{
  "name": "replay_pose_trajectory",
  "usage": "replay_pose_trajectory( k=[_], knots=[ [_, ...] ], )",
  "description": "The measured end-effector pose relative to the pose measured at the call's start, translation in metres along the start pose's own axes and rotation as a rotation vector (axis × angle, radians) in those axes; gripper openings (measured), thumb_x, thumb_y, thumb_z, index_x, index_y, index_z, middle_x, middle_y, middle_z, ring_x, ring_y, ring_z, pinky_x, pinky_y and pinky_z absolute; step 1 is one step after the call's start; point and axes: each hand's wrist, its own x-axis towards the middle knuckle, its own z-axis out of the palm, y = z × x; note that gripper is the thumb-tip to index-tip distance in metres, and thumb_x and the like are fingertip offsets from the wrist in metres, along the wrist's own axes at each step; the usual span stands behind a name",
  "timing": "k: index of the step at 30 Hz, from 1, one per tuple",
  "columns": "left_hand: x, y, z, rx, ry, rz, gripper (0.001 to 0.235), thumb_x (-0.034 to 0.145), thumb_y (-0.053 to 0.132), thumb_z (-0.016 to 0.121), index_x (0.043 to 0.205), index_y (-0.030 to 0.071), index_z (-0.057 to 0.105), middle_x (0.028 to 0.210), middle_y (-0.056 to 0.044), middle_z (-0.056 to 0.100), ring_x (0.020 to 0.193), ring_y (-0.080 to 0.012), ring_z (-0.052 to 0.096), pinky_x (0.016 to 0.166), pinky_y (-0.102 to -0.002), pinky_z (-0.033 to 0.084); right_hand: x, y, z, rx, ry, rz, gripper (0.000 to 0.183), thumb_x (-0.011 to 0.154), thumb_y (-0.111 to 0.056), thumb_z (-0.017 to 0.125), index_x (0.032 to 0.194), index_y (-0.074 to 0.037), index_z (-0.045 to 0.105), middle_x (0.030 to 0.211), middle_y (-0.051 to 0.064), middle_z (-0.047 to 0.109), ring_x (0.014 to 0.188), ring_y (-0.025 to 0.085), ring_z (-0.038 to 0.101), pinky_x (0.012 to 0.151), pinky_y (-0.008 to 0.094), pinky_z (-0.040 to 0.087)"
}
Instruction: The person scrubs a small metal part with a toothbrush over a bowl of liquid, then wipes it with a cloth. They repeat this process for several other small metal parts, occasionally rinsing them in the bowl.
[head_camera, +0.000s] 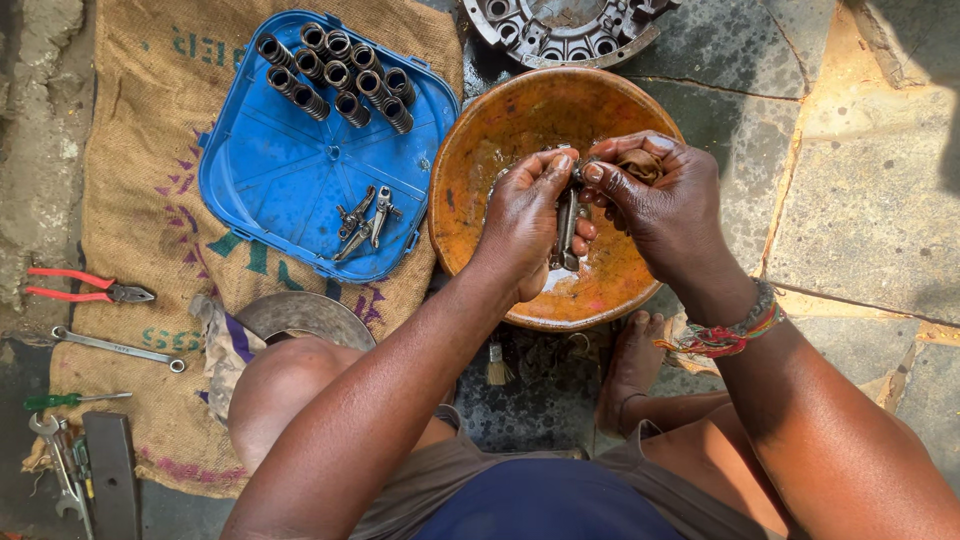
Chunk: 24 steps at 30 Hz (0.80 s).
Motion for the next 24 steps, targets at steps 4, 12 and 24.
replay_pose_trajectory(
  k=[4,12,24],
  knots=[
    [0.002,-0.004,-0.009,-0.079,0.026,-0.026,0.03,0.105,0.028,0.057,0.122,0.003,0.058,0.085,-0.01,0.066,0.053,-0.0132,0.06,0.039,-0.025,0.046,0.007,0.015,0.0,0.137,0.061,0.077,0.016,0.105,-0.017,0.067,0.11,-0.002,0.071,0.08,0.002,0.068,0.063,0.005,0.061,0.051,0.02,0.046],
    [0.0,0.03,-0.004,-0.166,0.07,0.075,0.034,0.105,0.034,0.057,0.123,0.005,0.059,0.083,-0.009,0.068,0.054,-0.0117,0.059,0.043,-0.025,0.046,0.027,0.133,-0.003,-0.695,-0.043,0.163,0.022,0.092,-0.011,0.059,0.104,-0.005,0.077,0.082,0.013,0.074,0.064,0.021,0.065,0.057,0.035,0.053],
    [-0.05,0.102,-0.014,-0.239,0.151,0.24,0.035,0.103,0.033,0.062,0.127,0.007,0.063,0.086,-0.007,0.069,0.054,-0.0073,0.054,0.042,-0.021,0.042,0.041,0.209,0.094,-0.844,-0.124,0.295,0.048,0.081,-0.031,0.077,0.122,-0.008,0.07,0.104,0.026,0.074,0.097,0.041,0.072,0.086,0.05,0.056]
  ],
)
